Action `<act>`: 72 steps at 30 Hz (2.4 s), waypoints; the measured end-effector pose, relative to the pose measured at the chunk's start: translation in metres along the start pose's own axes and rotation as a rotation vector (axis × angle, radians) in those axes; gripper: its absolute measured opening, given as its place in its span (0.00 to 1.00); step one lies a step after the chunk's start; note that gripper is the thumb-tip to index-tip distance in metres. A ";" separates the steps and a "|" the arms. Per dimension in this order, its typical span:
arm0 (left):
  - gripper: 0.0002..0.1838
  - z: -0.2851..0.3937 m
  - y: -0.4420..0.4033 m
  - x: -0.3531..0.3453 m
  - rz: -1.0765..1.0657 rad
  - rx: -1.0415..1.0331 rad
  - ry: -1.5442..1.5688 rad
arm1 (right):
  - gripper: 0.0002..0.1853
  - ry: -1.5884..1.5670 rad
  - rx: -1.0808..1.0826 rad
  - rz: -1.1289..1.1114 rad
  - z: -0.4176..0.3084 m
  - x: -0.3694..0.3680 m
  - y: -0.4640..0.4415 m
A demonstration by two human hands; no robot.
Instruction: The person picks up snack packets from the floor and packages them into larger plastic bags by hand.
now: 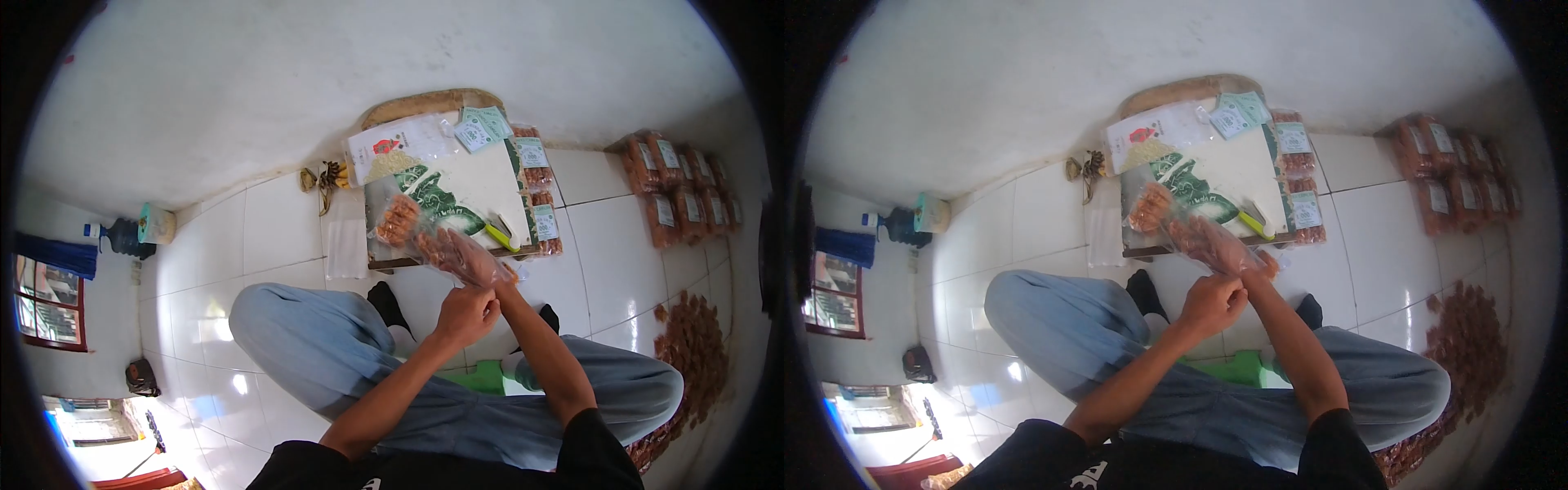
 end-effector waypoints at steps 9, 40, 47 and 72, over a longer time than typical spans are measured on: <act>0.10 -0.022 -0.072 0.091 -0.469 0.174 -0.385 | 0.42 0.045 -0.049 -0.134 -0.007 -0.002 0.001; 0.82 -0.159 -0.086 0.110 -0.374 0.190 -0.544 | 0.43 -0.172 -0.064 -0.132 -0.022 -0.017 -0.028; 0.84 -0.150 -0.086 0.110 -0.290 0.206 -0.648 | 0.42 0.049 -0.076 -0.159 0.001 -0.019 -0.028; 0.87 -0.147 -0.092 0.104 -0.375 0.256 -0.665 | 0.37 -0.534 -0.485 -0.231 0.030 -0.042 -0.014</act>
Point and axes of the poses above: each hand's wrist, its own y-axis away from the middle knuckle, its own x-axis out of the back of the hand, z = x × y, the point moved 2 cm from there along -y, towards the middle knuckle, and after that the axes turned 10 degrees about z, right-handed, at the moved point
